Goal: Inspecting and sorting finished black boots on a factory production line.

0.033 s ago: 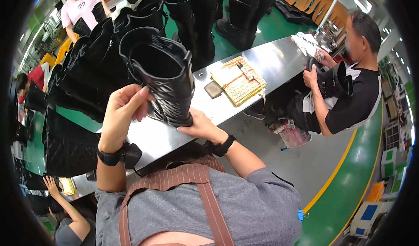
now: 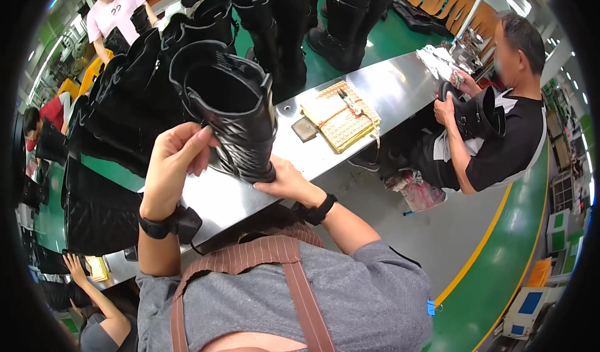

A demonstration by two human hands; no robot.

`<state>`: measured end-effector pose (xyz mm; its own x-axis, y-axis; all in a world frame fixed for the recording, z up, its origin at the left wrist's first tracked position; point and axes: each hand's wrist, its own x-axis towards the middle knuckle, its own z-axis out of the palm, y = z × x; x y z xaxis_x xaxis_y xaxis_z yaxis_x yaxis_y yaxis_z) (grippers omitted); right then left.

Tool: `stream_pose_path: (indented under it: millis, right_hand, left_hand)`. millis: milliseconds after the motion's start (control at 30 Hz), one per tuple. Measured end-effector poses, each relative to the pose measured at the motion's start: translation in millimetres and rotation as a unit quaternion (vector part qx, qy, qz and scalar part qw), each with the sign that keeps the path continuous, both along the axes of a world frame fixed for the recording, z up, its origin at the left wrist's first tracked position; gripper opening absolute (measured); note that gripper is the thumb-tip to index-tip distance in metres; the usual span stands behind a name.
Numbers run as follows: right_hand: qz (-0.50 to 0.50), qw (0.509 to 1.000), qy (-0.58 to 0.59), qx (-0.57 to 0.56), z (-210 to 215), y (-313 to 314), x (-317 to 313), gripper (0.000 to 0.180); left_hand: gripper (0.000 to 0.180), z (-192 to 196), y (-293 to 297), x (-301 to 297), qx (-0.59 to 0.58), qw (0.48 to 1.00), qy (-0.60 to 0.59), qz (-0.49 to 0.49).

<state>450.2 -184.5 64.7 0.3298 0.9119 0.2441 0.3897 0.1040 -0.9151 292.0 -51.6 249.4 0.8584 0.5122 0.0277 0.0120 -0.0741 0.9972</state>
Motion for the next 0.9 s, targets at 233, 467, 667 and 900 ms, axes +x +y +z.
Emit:
stream_pose_path:
  millis: [233, 467, 667, 900]
  right_hand:
    - [-0.057, 0.998, -0.010, 0.007, -15.3, -1.7, -17.2, 0.059]
    - [-0.026, 0.991, 0.075, -0.105, -14.0, 4.0, -23.9, 0.055]
    - [-0.038, 0.987, 0.113, -0.109, -4.6, -1.7, -28.5, 0.036]
    - [0.053, 0.964, 0.196, -0.171, -0.6, 4.0, -15.5, 0.051]
  left_hand:
    - [0.026, 38.4, -9.4, -12.9, -0.096, 0.986, -0.139, -0.010]
    - [0.012, -12.4, -23.0, -56.4, 0.036, 0.992, -0.092, 0.075]
    - [0.017, -73.8, -16.4, -185.4, 0.081, 0.988, 0.129, -0.019]
    - [0.055, -149.8, -15.8, -290.9, 0.119, 0.871, 0.343, 0.330]
